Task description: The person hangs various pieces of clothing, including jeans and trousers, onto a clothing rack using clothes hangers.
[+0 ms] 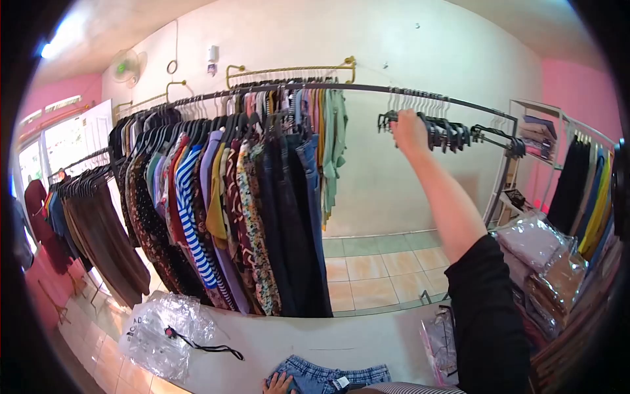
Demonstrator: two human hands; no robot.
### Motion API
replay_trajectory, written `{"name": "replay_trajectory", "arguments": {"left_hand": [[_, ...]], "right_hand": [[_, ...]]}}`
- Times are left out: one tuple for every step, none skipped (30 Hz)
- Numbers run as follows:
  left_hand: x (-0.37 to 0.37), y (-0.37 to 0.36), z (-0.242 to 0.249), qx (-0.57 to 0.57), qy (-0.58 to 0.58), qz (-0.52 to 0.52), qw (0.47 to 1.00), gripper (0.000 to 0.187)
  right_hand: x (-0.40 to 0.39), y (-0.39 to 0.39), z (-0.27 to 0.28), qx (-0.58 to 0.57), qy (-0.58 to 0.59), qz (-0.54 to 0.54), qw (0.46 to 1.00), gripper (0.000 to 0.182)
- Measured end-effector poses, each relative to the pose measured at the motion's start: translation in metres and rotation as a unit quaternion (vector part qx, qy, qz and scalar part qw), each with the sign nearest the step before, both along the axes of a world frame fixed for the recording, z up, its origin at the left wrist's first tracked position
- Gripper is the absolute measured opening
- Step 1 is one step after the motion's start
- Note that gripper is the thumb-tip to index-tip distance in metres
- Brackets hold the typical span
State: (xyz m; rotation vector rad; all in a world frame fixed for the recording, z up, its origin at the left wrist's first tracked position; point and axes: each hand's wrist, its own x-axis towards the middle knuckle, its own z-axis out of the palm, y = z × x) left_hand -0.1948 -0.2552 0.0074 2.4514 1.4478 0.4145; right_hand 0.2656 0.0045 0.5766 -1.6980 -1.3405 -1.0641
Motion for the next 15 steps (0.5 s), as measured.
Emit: {"name": "replay_trajectory", "arguments": {"left_hand": [[-0.001, 0.002, -0.002, 0.011, 0.003, 0.000, 1.000, 0.054], [-0.002, 0.001, -0.001, -0.013, 0.009, 0.007, 1.000, 0.053], [-0.001, 0.004, 0.003, -0.033, 0.015, 0.012, 0.999, 0.053], [-0.001, 0.007, 0.008, -0.052, 0.021, 0.018, 0.998, 0.053], [0.001, 0.007, 0.013, -0.061, 0.013, 0.015, 0.998, 0.053], [0.000, 0.009, 0.017, -0.062, 0.007, 0.014, 0.998, 0.053], [-0.001, 0.009, 0.020, -0.062, 0.002, 0.011, 0.998, 0.053], [-0.002, 0.009, 0.022, -0.062, -0.002, 0.009, 0.998, 0.053], [-0.002, 0.009, 0.025, -0.062, -0.004, 0.007, 0.998, 0.053], [-0.002, 0.009, 0.026, -0.064, -0.008, 0.005, 0.998, 0.053], [-0.002, 0.010, 0.027, -0.065, -0.014, 0.004, 0.998, 0.053], [-0.002, 0.010, 0.028, -0.063, -0.018, 0.004, 0.998, 0.053], [-0.002, 0.010, 0.028, -0.063, -0.022, 0.001, 0.998, 0.053], [-0.003, 0.011, 0.030, -0.061, -0.025, -0.001, 0.998, 0.053], [-0.003, 0.010, 0.030, -0.059, -0.027, -0.001, 0.998, 0.053]], "right_hand": [[0.003, 0.011, 0.005, -0.010, -0.011, -0.022, 1.000, 0.018], [0.008, 0.022, 0.007, -0.013, -0.011, -0.047, 0.999, 0.015], [0.013, 0.034, 0.009, -0.013, -0.011, -0.071, 0.997, 0.013], [0.011, 0.044, 0.013, -0.010, -0.010, -0.098, 0.995, 0.011], [0.010, 0.053, 0.018, -0.032, -0.014, -0.106, 0.994, 0.010], [0.008, 0.054, 0.022, -0.057, -0.017, -0.119, 0.991, 0.010], [0.009, 0.052, 0.021, -0.086, -0.018, -0.134, 0.987, 0.011], [0.006, 0.054, 0.021, -0.103, -0.025, -0.133, 0.985, 0.012], [0.005, 0.058, 0.022, -0.080, -0.012, -0.117, 0.990, 0.012], [0.004, 0.062, 0.023, -0.058, -0.001, -0.100, 0.993, 0.013], [0.003, 0.065, 0.026, -0.034, 0.009, -0.081, 0.996, 0.014], [-0.001, 0.065, 0.031, -0.021, 0.029, -0.058, 0.998, 0.015], [-0.005, 0.063, 0.036, -0.008, 0.037, -0.044, 0.998, 0.015], [-0.008, 0.060, 0.039, 0.006, 0.047, -0.029, 0.998, 0.015], [-0.012, 0.055, 0.042, 0.019, 0.057, -0.013, 0.998, 0.016]]}}
